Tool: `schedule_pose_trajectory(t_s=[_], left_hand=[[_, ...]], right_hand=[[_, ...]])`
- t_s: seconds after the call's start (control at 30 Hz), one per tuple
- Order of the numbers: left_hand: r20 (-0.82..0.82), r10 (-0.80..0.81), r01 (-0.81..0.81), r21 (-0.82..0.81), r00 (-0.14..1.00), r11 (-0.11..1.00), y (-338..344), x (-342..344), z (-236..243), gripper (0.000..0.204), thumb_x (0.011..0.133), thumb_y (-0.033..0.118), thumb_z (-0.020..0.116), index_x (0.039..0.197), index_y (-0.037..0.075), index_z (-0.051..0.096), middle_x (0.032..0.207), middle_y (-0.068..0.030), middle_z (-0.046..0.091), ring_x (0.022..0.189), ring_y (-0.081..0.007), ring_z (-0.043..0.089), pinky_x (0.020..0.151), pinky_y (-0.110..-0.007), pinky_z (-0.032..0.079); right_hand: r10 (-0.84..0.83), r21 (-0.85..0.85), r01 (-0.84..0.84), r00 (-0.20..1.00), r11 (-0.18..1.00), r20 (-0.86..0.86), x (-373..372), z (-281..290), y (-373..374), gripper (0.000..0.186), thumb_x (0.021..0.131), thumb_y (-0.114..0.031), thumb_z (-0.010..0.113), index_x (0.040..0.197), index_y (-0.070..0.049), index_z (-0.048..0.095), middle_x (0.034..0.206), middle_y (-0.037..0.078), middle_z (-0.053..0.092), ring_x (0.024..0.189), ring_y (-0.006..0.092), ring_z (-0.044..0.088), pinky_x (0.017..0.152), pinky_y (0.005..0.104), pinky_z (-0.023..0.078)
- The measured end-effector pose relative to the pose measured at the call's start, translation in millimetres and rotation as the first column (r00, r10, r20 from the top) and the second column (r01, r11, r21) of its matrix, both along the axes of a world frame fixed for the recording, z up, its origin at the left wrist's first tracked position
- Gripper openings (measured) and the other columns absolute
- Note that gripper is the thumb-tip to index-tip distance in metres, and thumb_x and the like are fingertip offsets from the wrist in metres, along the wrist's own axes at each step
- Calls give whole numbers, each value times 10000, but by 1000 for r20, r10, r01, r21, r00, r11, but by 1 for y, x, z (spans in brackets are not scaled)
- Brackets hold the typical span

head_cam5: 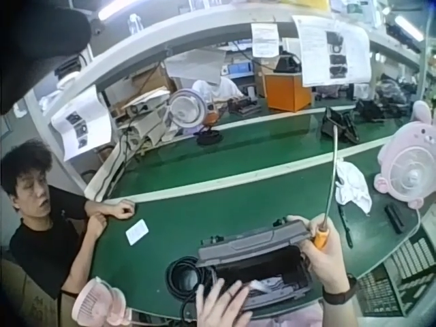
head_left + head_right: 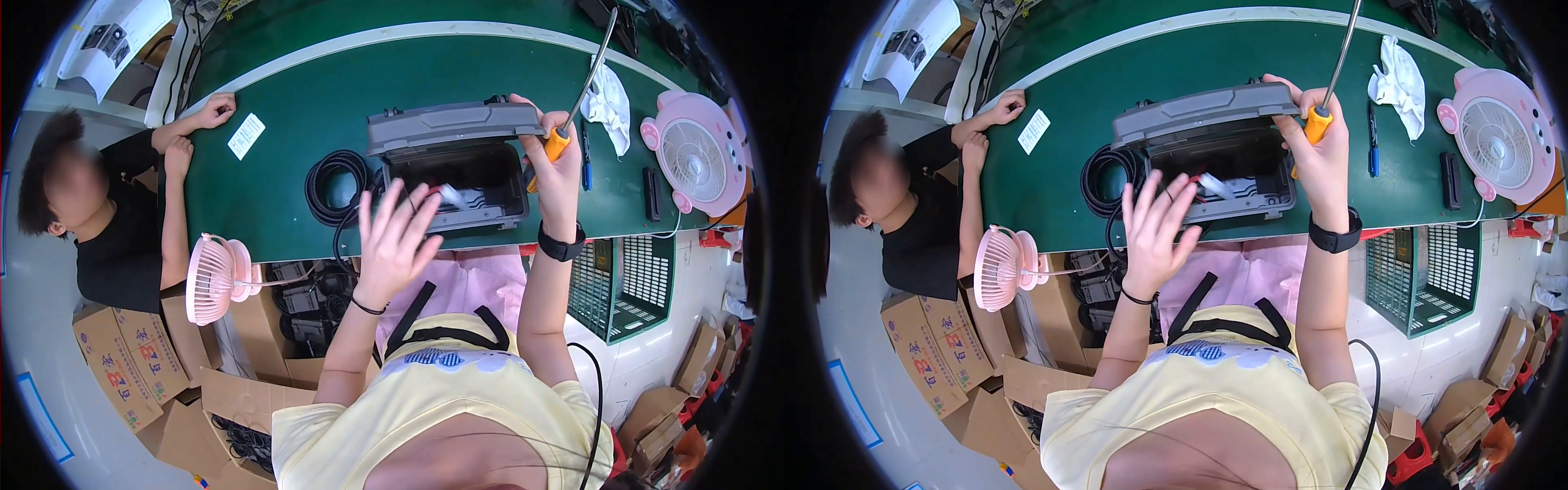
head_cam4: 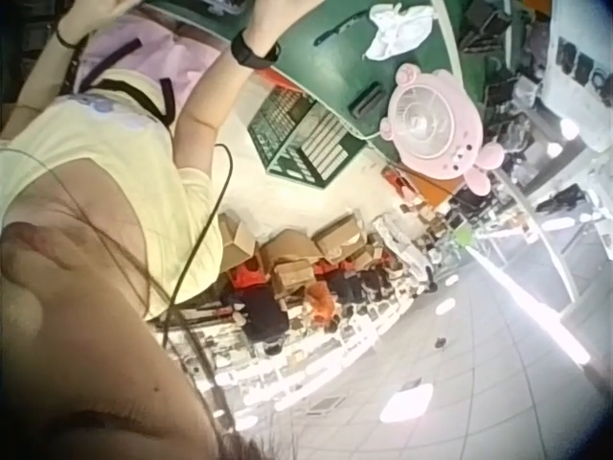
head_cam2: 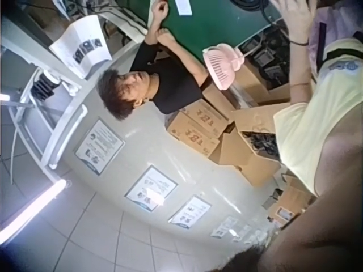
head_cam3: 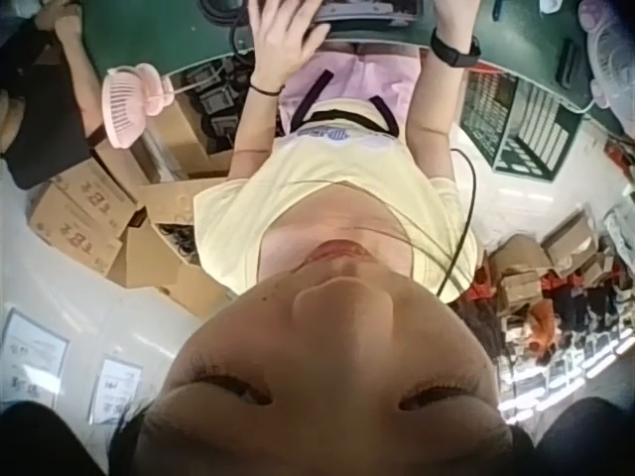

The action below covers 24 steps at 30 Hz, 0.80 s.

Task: Coil a power cable, place it inside an equipment storage box, and then pack the storage boxes into a larger shipping container.

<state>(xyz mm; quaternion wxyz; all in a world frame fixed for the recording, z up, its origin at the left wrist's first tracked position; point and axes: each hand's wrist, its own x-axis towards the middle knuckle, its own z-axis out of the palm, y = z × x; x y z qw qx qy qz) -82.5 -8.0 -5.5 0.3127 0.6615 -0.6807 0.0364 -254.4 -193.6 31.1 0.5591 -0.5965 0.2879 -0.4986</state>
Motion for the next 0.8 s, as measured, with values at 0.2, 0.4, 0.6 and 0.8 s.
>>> schedule_pose_trajectory(t_s=[0.2, 0.4, 0.6, 0.8], left_hand=[[75, -25, 28, -37, 997, 999, -7, 3, 0, 644, 792, 339, 785, 1312, 48, 542, 1022, -4, 732, 1239, -238, 562, 1136, -616, 225], [83, -5, 8, -37, 997, 999, -8, 8, 1, 448, 763, 336, 798, 1091, 79, 634, 1033, -19, 692, 1216, -251, 570, 1136, -611, 230], [47, 19, -17, -38, 999, 999, -11, 15, 6, 393, 696, 316, 821, 997, 108, 679, 1105, -88, 574, 1173, -320, 541, 1089, -586, 332], [-89, -71, 72, 12, 994, 997, -22, 32, 2, 356, 689, 237, 836, 987, 94, 701, 1374, -152, 451, 1274, -398, 462, 1129, -516, 373]], right_hand=[[15, 11, -15, 1000, 1000, 9, 1, 1, -1, 234, 952, -87, 649, 950, -158, 426, 1304, 140, 632, 844, 13, 550, 617, 134, 417], [8, 3, -8, 999, 1000, -41, 2, 4, -3, 272, 930, -62, 658, 945, -138, 397, 1262, 116, 658, 816, 34, 533, 613, 159, 428], [-54, 25, 58, 990, 998, -133, 5, 5, -11, 263, 912, -109, 694, 942, -122, 433, 1216, 96, 672, 802, 49, 544, 595, 185, 440], [-99, -9, 106, 892, 994, -440, 16, -1, -51, 310, 899, -265, 736, 1011, -108, 493, 1181, 97, 674, 760, 85, 570, 608, 226, 473]])
